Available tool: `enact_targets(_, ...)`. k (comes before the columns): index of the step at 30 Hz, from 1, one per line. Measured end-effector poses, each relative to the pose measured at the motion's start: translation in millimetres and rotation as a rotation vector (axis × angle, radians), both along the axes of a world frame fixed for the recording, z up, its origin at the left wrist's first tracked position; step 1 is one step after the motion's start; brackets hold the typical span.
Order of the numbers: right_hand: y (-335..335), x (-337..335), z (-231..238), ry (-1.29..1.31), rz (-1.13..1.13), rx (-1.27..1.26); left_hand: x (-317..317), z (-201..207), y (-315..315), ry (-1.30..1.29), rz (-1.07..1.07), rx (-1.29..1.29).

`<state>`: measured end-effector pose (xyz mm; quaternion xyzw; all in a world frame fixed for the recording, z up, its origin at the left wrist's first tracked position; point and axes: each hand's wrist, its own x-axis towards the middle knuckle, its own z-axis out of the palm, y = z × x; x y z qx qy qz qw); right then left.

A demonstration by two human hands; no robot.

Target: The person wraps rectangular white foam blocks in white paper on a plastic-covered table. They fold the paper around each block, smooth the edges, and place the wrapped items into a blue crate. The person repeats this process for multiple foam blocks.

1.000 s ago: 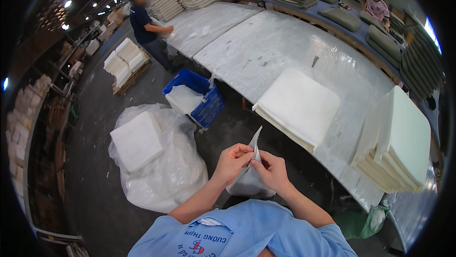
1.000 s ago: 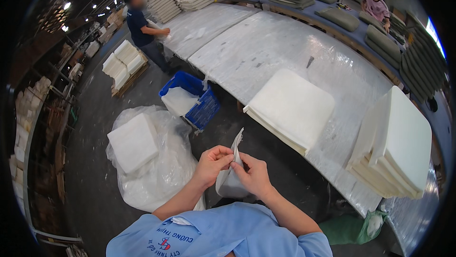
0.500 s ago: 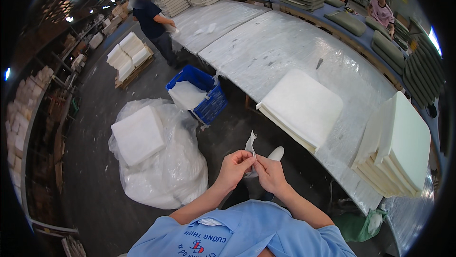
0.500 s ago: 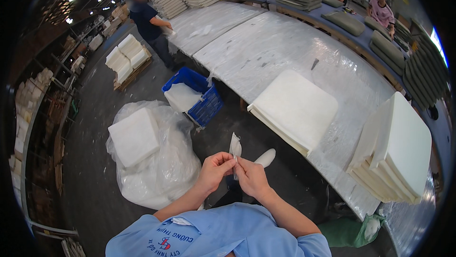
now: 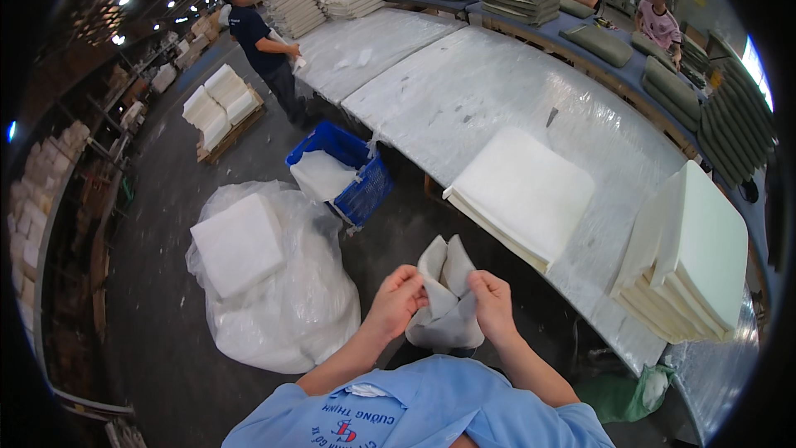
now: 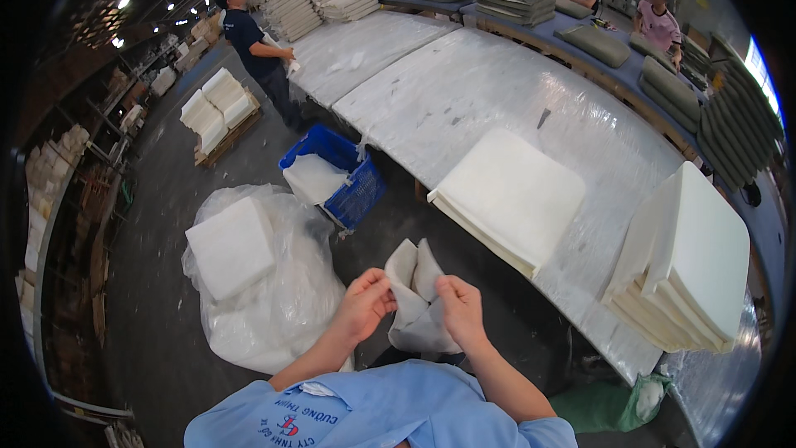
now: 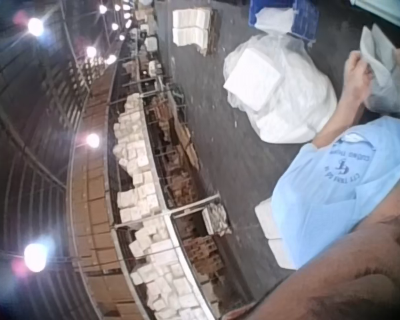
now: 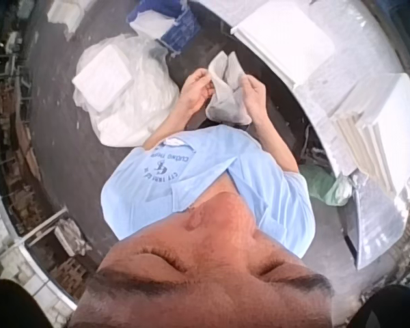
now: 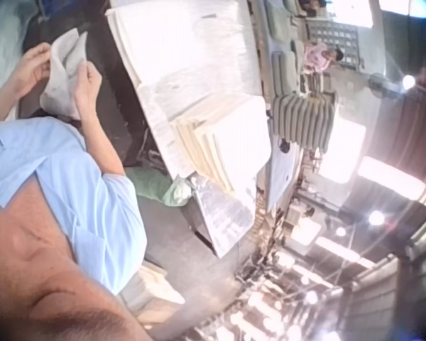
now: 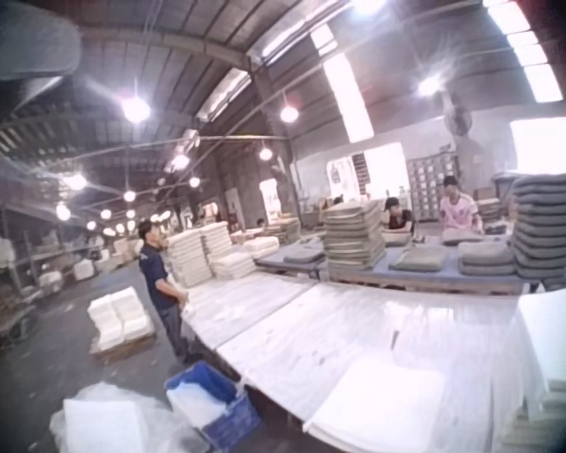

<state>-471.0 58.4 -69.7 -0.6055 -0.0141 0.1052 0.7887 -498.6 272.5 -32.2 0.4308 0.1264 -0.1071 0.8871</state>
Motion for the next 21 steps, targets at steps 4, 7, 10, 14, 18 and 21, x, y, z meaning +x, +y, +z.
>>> enact_targets(4, -23, 17, -6, 0.047, -0.178, 0.079, 18, 1, 27, -0.233, 0.224, 0.559)
enact_targets(7, -47, 40, -5, -0.003, -0.379, -0.082, 35, 28, 5, -0.358, 0.088, 0.827)
enact_targets(10, -43, 46, 20, -0.24, -0.586, -0.221, 45, 54, -24, -0.485, 0.074, 1.07)
enact_targets(14, -9, -3, 48, -0.332, -0.335, 0.023, 45, 61, -59, -0.661, 0.007, 1.274)
enact_targets(18, 7, -11, 11, 0.373, -0.165, 0.451, 8, 62, -122, -0.644, -0.625, 1.049)
enact_targets(21, 1, -10, 21, 0.207, 0.017, 0.279, -22, 52, -154, -0.798, -0.899, 0.837)
